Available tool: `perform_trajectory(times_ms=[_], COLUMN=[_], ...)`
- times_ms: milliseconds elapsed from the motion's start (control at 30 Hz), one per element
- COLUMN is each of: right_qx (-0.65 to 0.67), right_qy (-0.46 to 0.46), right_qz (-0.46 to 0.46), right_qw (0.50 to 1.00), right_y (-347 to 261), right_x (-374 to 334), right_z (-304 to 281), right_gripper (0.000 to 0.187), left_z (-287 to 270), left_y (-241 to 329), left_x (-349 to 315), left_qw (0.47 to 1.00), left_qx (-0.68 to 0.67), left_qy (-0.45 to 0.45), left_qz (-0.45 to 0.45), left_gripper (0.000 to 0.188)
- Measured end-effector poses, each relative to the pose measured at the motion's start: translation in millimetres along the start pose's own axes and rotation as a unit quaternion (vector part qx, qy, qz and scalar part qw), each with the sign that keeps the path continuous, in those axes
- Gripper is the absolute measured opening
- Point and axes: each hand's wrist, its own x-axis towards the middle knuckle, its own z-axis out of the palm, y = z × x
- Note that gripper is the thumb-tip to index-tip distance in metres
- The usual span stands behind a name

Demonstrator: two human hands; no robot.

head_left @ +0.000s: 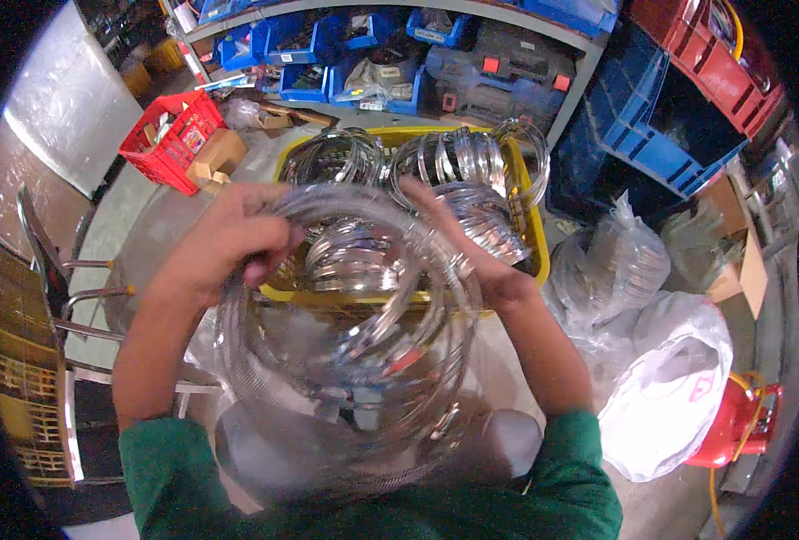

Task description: The person sits on the floor and sorts coiled metal rings from a plastic bag into a yellow basket. They repeatedly pick up bundles of rings, separate them, and place them into the basket, occasionally adjusting the pile.

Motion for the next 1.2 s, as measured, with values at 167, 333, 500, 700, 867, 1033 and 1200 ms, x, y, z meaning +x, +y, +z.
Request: perform_trajectory(times_ms=[167, 333, 500, 700, 867, 1033, 1200], right_qx=[-0.224, -0.373, -0.261, -0.398, -0.547, -0.524, -0.459], right_qy=[0.1, 0.044, -0.035, 0.017, 0.025, 0.059, 0.088], right_qz=[-0.044, -0.133, -0.155, -0.066, -0.007, -0.142, -0.044], right_qw=[0.968, 0.917, 0.952, 0.915, 0.836, 0.838, 0.883], right_y=[-68.4, -113.8, -110.2, -98.4, -114.8, -99.7, -116.1], right_x=[-25.2, 25.8, 95.1, 146.7, 164.3, 161.4, 153.4], right_z=[18.3, 28.2, 43.8, 79.3, 167.7, 111.7, 35.4], right_gripper=[0.136, 0.15, 0.159, 0.152, 0.119, 0.131, 0.102], left_z=[2.1, -37.7, -81.9, -130.8, -141.6, -143.1, -144.3], left_y=[11.1, 41.4, 40.4, -9.1, -31.5, 2.3, 15.8], left_x=[53.0, 42.1, 25.4, 23.7, 27.9, 64.6, 119.0], left_qw=[0.99, 0.968, 0.937, 0.954, 0.923, 0.905, 0.957], left_qx=[0.006, 0.068, 0.118, -0.022, 0.043, 0.176, 0.119], left_qy=[0.002, 0.067, 0.168, 0.162, 0.135, 0.163, 0.077], left_qz=[0.144, 0.231, 0.283, 0.25, 0.357, 0.351, 0.251], left_gripper=[0.027, 0.031, 0.03, 0.039, 0.045, 0.039, 0.033])
